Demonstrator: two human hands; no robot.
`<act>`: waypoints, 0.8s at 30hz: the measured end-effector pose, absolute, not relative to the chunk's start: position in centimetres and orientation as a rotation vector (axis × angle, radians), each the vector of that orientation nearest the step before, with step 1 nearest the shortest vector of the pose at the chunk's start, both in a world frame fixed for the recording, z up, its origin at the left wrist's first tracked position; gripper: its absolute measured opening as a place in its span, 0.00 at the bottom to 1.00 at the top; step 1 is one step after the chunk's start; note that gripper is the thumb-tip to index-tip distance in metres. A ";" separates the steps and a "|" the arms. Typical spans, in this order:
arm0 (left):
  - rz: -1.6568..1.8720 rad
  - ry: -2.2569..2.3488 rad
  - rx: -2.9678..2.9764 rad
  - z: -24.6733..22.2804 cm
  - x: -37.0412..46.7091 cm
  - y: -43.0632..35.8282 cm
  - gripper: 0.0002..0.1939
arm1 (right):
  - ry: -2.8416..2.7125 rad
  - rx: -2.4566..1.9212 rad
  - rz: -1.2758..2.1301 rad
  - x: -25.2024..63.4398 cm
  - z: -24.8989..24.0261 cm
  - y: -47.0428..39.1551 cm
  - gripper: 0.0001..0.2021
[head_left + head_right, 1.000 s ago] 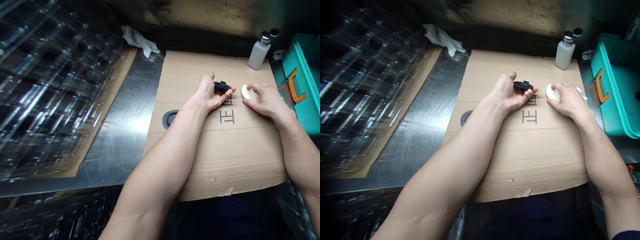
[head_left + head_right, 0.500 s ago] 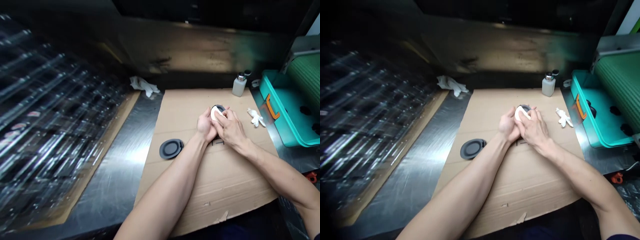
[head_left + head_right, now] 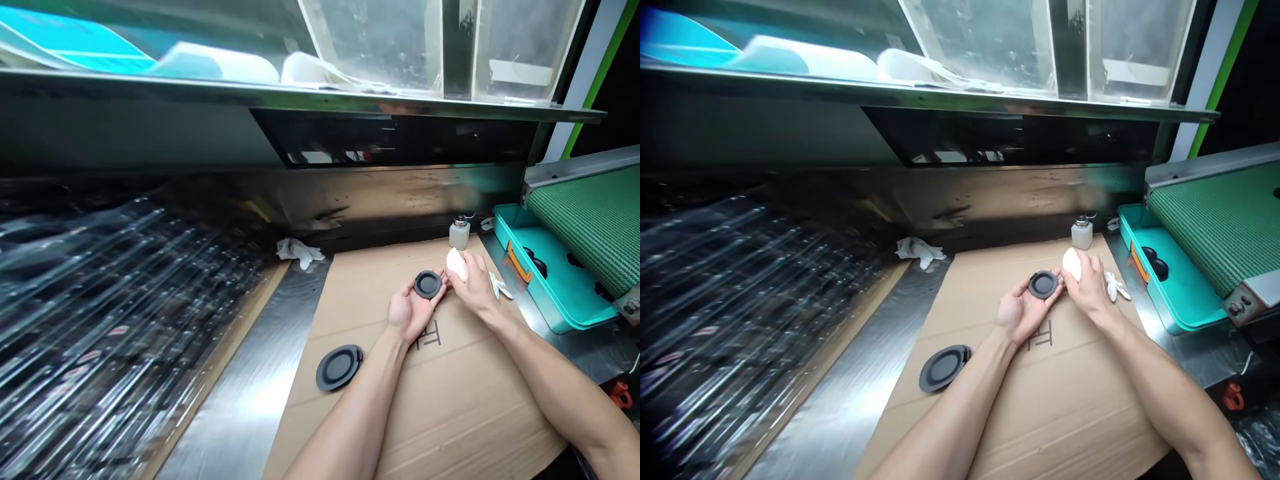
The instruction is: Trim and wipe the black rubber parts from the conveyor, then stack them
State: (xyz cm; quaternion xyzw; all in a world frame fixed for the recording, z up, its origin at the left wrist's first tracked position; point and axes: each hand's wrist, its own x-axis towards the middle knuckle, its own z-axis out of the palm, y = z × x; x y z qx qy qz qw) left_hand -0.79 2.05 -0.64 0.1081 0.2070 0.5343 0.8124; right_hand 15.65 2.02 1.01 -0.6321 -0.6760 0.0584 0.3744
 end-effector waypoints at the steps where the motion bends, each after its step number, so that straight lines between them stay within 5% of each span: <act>1: 1.151 0.455 0.225 -0.6 -0.8 2.1 0.17 | -1.713 -1.580 0.213 16.0 1.1 2.0 0.29; 10: 1.148 0.548 0.295 -0.5 -0.2 1.8 0.19 | -2.048 -1.425 0.568 14.2 2.2 -0.6 0.22; 13: 1.118 0.584 0.355 -0.9 0.0 1.9 0.19 | -2.030 -1.462 0.523 13.6 2.7 -0.6 0.15; 24: 1.191 0.591 0.336 -1.1 0.8 1.7 0.18 | -1.925 -1.792 0.289 13.9 2.6 -0.5 0.16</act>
